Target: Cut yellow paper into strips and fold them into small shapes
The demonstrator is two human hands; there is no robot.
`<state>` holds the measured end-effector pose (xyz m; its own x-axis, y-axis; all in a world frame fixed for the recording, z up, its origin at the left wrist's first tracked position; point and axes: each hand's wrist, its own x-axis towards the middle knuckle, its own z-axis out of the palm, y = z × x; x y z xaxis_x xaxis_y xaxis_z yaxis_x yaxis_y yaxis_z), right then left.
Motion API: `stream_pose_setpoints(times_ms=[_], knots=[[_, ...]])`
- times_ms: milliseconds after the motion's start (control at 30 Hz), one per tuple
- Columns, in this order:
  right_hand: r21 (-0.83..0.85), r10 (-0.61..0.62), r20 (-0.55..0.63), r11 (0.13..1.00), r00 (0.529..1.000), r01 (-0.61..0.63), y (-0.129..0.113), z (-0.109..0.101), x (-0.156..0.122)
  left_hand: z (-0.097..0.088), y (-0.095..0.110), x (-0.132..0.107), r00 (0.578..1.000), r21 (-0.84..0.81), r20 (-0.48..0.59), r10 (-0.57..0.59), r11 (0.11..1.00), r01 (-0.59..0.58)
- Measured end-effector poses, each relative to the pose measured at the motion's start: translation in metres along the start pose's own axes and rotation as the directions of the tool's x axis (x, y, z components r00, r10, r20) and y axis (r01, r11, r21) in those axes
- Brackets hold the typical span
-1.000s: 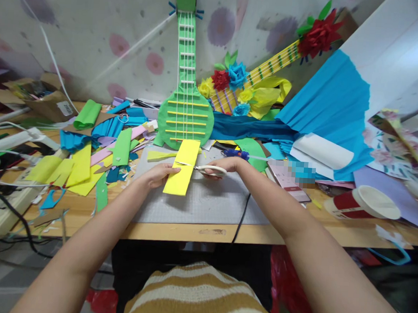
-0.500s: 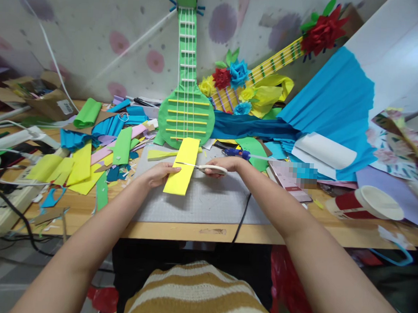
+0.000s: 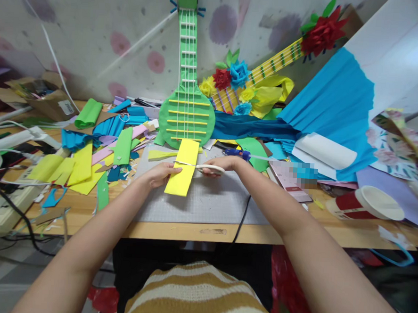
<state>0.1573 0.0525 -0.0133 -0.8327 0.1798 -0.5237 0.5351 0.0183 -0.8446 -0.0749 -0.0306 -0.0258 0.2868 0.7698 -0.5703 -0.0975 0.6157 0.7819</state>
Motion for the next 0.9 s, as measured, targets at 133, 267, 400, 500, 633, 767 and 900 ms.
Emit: stream_pose_setpoints(times_ms=[133, 267, 400, 500, 633, 767, 900], knots=[[0.002, 0.007, -0.040, 1.000, 0.999, -0.007, 0.002, 0.002, 0.001, 0.000, -0.002, 0.002, 1.000, -0.015, -0.004, 0.011, 1.000, -0.011], [0.015, 0.009, -0.068, 1.000, 0.998, -0.008, 0.002, 0.004, 0.001, -0.001, -0.003, 0.003, 1.000, -0.026, 0.009, -0.001, 1.000, 0.001], [0.005, 0.028, -0.098, 1.000, 0.995, -0.028, -0.002, 0.007, -0.009, -0.009, -0.001, -0.003, 1.000, 0.016, -0.014, -0.008, 1.000, 0.008], [-0.106, 0.038, -0.261, 0.992, 0.964, -0.068, -0.004, 0.013, -0.023, -0.020, 0.005, -0.010, 0.988, 0.021, -0.145, 0.060, 0.998, -0.058], [-0.386, 0.062, -0.673, 0.821, 0.737, -0.421, 0.002, 0.029, -0.036, -0.029, 0.015, -0.010, 0.914, 0.036, -0.361, 0.187, 0.982, -0.187], [-0.309, 0.130, -0.868, 0.614, 0.479, -0.726, 0.012, 0.047, -0.032, -0.017, 0.022, 0.004, 0.853, 0.137, -0.439, 0.283, 0.959, -0.247], [-0.284, 0.121, -0.898, 0.574, 0.422, -0.768, 0.010, 0.055, -0.025, 0.012, 0.025, 0.019, 0.848, 0.265, -0.396, 0.353, 0.928, -0.262]])
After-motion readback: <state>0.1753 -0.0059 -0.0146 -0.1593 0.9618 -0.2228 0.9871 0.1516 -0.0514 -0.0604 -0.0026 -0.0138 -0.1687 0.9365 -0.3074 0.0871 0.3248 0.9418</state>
